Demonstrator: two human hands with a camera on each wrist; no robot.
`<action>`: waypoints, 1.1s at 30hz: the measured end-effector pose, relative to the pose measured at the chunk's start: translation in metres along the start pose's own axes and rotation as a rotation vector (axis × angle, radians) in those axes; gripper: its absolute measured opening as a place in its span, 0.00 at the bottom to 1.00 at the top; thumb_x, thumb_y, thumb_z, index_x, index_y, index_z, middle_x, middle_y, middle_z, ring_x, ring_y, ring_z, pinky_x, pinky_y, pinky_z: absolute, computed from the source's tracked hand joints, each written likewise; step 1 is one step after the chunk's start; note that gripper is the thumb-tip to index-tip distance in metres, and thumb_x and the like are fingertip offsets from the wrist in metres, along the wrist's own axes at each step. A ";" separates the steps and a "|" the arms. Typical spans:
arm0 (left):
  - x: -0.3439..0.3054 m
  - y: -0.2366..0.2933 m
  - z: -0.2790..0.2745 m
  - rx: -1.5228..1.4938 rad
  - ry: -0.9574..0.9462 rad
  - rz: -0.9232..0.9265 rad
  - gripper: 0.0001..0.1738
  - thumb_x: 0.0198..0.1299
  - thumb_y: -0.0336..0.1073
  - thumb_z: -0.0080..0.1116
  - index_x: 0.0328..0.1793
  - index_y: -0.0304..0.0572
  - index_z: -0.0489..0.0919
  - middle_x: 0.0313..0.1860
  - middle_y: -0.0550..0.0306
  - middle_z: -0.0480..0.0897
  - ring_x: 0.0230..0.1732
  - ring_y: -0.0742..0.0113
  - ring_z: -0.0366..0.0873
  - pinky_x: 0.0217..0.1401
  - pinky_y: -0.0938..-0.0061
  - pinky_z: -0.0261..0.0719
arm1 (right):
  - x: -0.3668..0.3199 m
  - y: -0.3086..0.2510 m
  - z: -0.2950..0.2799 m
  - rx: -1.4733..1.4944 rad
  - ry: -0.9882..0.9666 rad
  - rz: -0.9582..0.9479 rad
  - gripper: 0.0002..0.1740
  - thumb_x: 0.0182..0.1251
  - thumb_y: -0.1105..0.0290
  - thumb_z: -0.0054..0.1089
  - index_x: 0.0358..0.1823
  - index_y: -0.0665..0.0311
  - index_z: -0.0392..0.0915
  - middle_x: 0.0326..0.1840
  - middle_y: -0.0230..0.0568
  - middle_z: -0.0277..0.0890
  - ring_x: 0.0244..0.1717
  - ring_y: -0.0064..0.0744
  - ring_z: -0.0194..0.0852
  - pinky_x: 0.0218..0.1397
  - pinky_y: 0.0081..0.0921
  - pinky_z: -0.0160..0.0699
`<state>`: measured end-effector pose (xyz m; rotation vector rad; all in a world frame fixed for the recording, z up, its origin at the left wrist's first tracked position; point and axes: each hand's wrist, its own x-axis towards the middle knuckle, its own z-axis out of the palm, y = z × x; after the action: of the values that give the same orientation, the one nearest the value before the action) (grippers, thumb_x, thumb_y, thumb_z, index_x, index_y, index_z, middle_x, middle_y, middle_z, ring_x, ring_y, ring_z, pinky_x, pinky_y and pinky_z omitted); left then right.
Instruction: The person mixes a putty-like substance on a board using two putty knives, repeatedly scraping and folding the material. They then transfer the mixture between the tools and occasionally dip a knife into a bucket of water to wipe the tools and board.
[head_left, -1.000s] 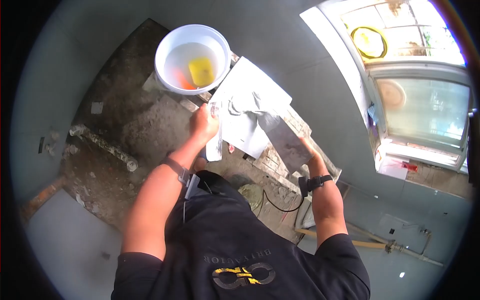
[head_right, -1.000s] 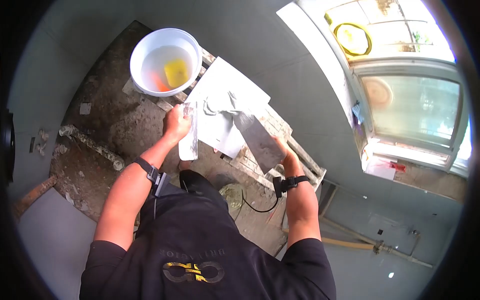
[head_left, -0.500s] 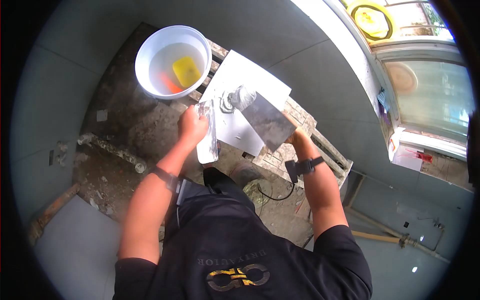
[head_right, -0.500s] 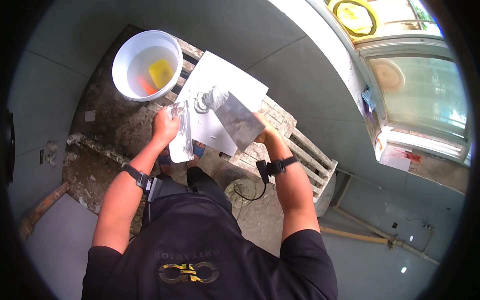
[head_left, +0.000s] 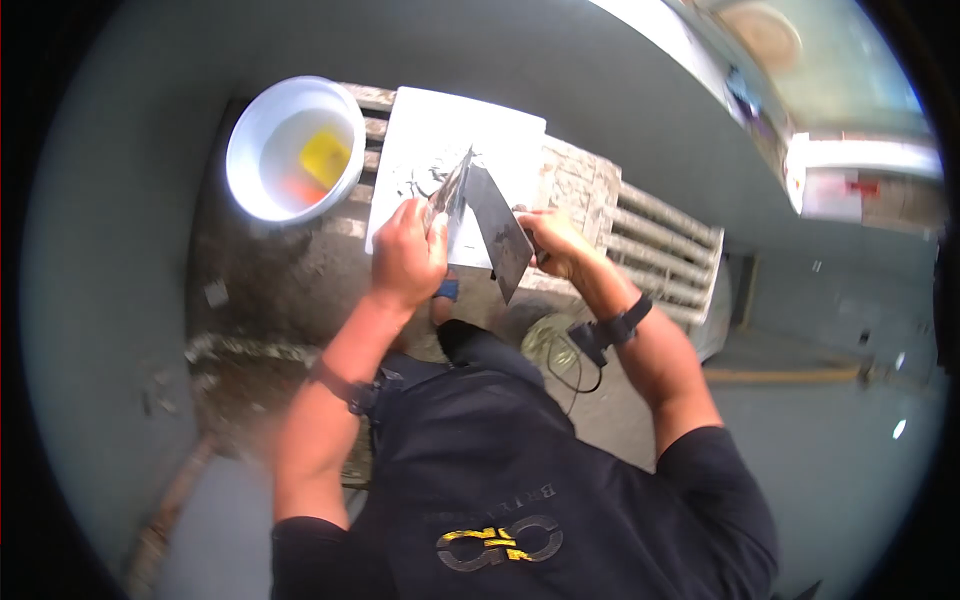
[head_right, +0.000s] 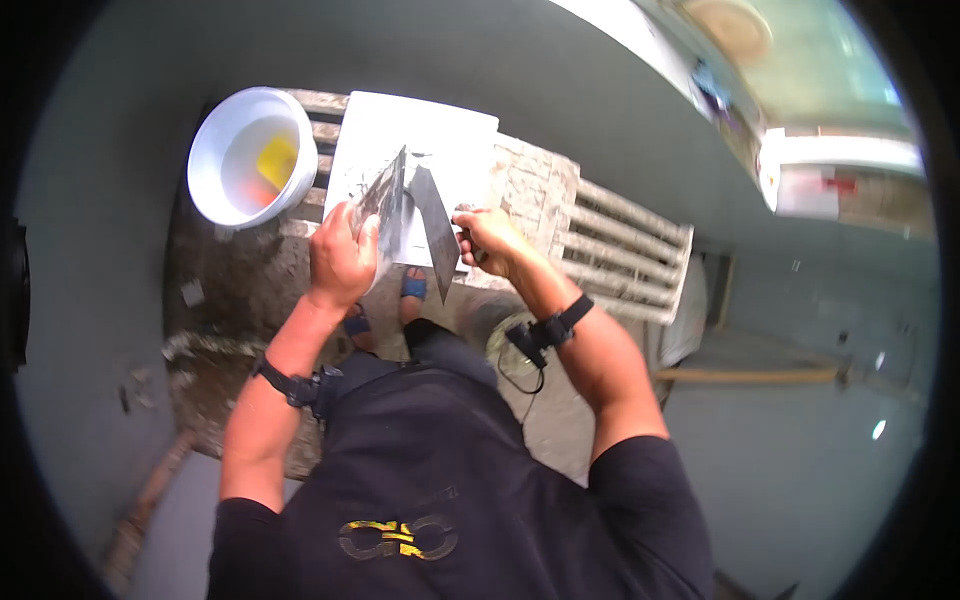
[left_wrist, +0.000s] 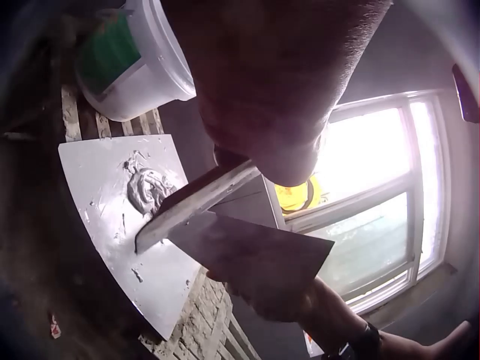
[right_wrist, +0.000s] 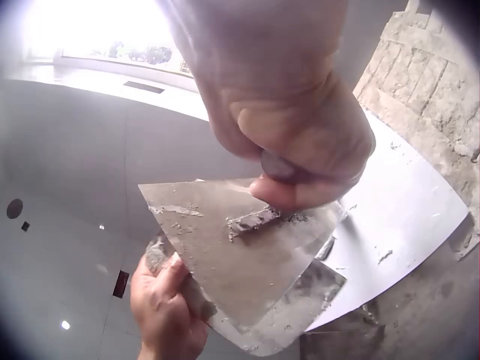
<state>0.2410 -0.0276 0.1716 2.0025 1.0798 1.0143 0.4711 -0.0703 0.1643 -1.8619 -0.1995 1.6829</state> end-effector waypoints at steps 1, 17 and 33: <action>-0.001 0.006 -0.004 0.077 -0.064 0.155 0.08 0.56 0.25 0.57 0.42 0.37 0.78 0.32 0.45 0.80 0.35 0.43 0.79 0.37 0.58 0.77 | -0.003 -0.001 -0.001 0.032 0.001 0.024 0.06 0.73 0.71 0.53 0.37 0.64 0.74 0.22 0.30 0.66 0.17 0.20 0.62 0.16 0.20 0.66; 0.037 0.011 0.003 0.461 -0.618 1.449 0.24 0.48 0.42 0.57 0.51 0.38 0.82 0.47 0.58 0.82 0.47 0.66 0.77 0.55 0.70 0.78 | -0.003 -0.051 -0.044 -0.310 -0.094 0.119 0.08 0.66 0.67 0.53 0.29 0.59 0.74 0.22 0.27 0.64 0.17 0.18 0.62 0.13 0.15 0.61; 0.057 -0.042 0.045 0.538 -0.792 1.399 0.22 0.48 0.39 0.56 0.48 0.33 0.83 0.46 0.55 0.82 0.50 0.63 0.77 0.58 0.71 0.76 | -0.019 -0.048 -0.058 -0.419 -0.143 0.089 0.06 0.71 0.67 0.53 0.39 0.60 0.74 0.19 0.26 0.64 0.16 0.18 0.61 0.14 0.17 0.60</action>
<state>0.2843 0.0338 0.1334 3.1777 -0.7191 0.2905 0.5363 -0.0610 0.2062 -2.0692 -0.5733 1.9522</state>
